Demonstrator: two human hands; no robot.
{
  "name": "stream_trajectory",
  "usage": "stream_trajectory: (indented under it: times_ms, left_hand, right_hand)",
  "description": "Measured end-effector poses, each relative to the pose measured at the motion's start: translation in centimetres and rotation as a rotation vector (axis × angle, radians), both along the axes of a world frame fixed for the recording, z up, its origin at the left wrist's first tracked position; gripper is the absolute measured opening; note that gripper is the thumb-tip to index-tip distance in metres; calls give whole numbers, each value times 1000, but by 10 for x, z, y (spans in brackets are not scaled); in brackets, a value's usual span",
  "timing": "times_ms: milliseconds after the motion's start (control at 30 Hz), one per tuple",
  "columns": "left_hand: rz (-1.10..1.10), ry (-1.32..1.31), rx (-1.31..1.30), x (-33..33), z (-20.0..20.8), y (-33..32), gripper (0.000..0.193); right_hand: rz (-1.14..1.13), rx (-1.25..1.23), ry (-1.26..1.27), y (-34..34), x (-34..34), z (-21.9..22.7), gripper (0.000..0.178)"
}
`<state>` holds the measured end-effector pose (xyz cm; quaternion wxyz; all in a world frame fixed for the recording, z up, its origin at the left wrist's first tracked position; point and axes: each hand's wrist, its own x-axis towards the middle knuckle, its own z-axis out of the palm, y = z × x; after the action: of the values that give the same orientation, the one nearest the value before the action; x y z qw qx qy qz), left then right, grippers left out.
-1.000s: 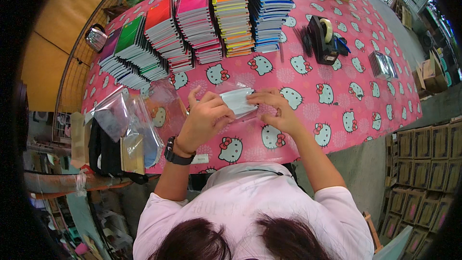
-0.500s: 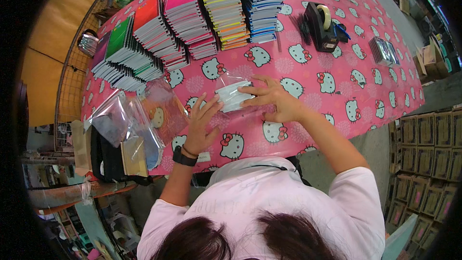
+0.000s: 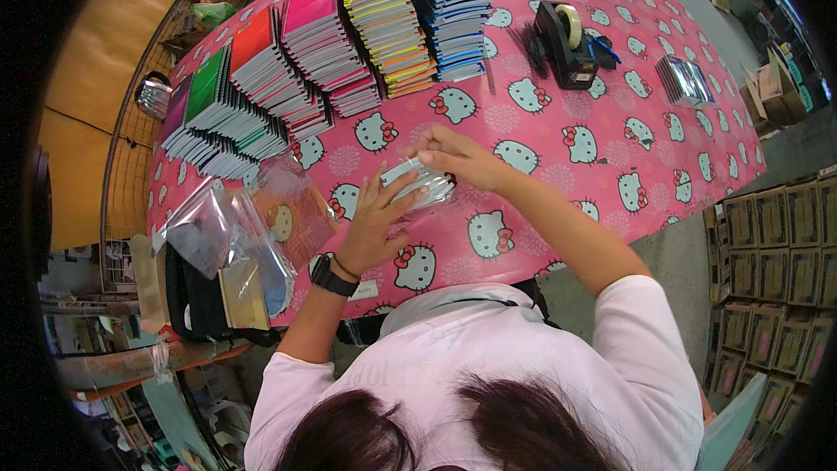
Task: The person places a stack of notebooks into a plastic sleeve, folds the sleeve, and secures it with tape. They repeat this with blue, red, and green notebooks, using a tape dispenser on the table to seal each package.
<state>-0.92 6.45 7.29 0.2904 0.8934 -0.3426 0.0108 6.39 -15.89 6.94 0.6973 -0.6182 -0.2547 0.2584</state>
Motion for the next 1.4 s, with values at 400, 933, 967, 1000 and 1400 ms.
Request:
stream_trajectory:
  times_ms: [400, 933, 967, 1000, 1400]
  left_hand:
    - [79, 40, -57, -6, 5, -4, 67]
    - [97, 88, -193, -7, 3, -11, 59]
    - [88, 80, -195, -6, 3, -11, 59]
    - [81, 74, -196, -5, 2, -11, 59]
    - [45, 54, -172, -2, -5, 0, 68]
  right_hand:
    - [-1265, -503, -487, -181, 118, -26, 25]
    - [-1161, -528, -95, -258, 106, -42, 20]
    - [-1154, -503, 86, -262, 104, -52, 17]
    - [-1097, -456, 216, -259, 104, -58, 16]
    - [167, -671, -186, 25, 32, 81, 30]
